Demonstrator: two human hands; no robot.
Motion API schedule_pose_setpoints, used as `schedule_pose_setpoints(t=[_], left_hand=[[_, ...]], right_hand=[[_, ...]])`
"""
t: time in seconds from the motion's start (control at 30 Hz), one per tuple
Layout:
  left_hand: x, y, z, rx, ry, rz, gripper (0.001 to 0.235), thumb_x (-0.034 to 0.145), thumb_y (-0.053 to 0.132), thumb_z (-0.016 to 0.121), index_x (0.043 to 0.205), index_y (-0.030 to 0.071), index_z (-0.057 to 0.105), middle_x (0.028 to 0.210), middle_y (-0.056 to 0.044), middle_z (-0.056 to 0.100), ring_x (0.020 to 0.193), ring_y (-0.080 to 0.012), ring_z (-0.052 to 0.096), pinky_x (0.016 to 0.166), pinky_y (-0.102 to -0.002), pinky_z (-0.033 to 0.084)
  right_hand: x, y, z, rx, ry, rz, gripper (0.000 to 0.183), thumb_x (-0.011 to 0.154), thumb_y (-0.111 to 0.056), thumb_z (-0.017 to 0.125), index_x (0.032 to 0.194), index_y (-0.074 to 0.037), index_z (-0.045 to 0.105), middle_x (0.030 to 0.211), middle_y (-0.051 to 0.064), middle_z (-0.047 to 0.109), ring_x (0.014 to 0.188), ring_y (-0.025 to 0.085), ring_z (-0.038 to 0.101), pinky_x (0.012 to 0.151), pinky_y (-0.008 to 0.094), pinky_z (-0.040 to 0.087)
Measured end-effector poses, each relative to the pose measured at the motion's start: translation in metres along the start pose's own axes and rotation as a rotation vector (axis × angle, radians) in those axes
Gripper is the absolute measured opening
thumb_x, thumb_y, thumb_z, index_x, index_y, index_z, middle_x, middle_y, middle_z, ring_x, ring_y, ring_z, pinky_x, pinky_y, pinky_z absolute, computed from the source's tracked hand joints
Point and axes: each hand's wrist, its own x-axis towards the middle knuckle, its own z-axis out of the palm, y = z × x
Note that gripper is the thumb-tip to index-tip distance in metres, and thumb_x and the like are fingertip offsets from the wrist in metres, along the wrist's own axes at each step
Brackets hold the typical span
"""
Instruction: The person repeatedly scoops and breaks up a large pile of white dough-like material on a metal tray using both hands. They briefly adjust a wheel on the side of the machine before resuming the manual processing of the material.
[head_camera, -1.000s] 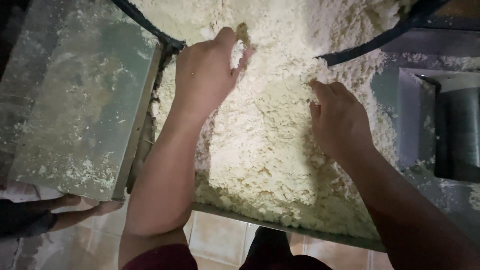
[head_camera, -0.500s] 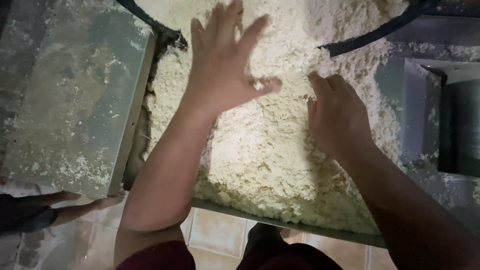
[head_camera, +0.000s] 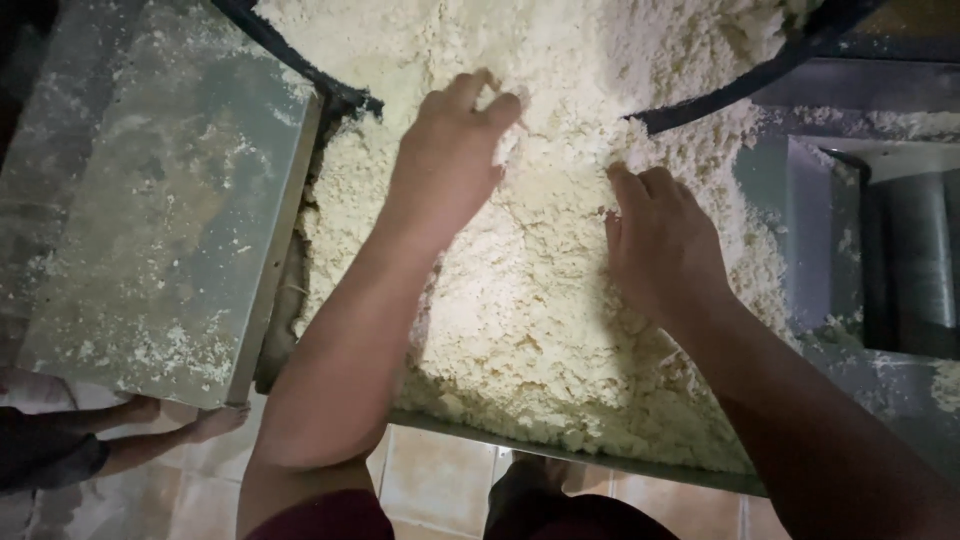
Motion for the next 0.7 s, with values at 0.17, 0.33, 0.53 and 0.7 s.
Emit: schedule_pose_setpoints(t=[0.17,0.33,0.53,0.7], left_hand=[[-0.004,-0.006,-0.021,-0.108,0.113,-0.082,0.058,0.085,-0.005,0.074,0.139,0.007,0.058,0.114,-0.023,0.062,0.089,-0.0302,0.065,0.075,-0.037,0.058],[-0.007,-0.020,-0.028,-0.050,0.303,-0.048,0.040,0.089,0.006,0.085,0.121,0.003,0.060,0.074,-0.004,0.067,0.051,-0.0134,0.058,0.039,-0.027,0.047],[-0.010,-0.023,-0.035,-0.093,0.240,-0.106,0.046,0.098,0.037,0.084,0.119,0.012,0.052,0.110,-0.017,0.056,0.103,-0.0342,0.054,0.074,-0.042,0.048],[-0.012,-0.019,-0.040,-0.209,0.282,-0.179,0.047,0.082,-0.024,0.056,0.120,0.004,0.054,0.136,-0.024,0.032,0.119,-0.0370,0.058,0.080,-0.029,0.065]], right_hand=[[0.000,0.000,-0.001,0.011,-0.031,0.009,0.055,0.100,-0.010,0.063,0.152,0.003,0.052,0.123,0.027,0.064,0.103,0.043,0.065,0.077,0.052,0.058],[-0.001,0.000,-0.001,0.020,-0.029,0.014,0.051,0.102,-0.011,0.060,0.150,0.003,0.052,0.122,0.028,0.065,0.099,0.043,0.064,0.075,0.053,0.056],[-0.004,0.004,0.005,-0.009,0.047,-0.054,0.052,0.101,-0.009,0.065,0.150,0.004,0.054,0.119,0.026,0.064,0.093,0.041,0.064,0.069,0.050,0.056],[-0.004,0.004,0.006,-0.040,0.089,-0.094,0.053,0.098,-0.007,0.069,0.149,0.003,0.055,0.119,0.025,0.064,0.093,0.041,0.066,0.065,0.050,0.058]])
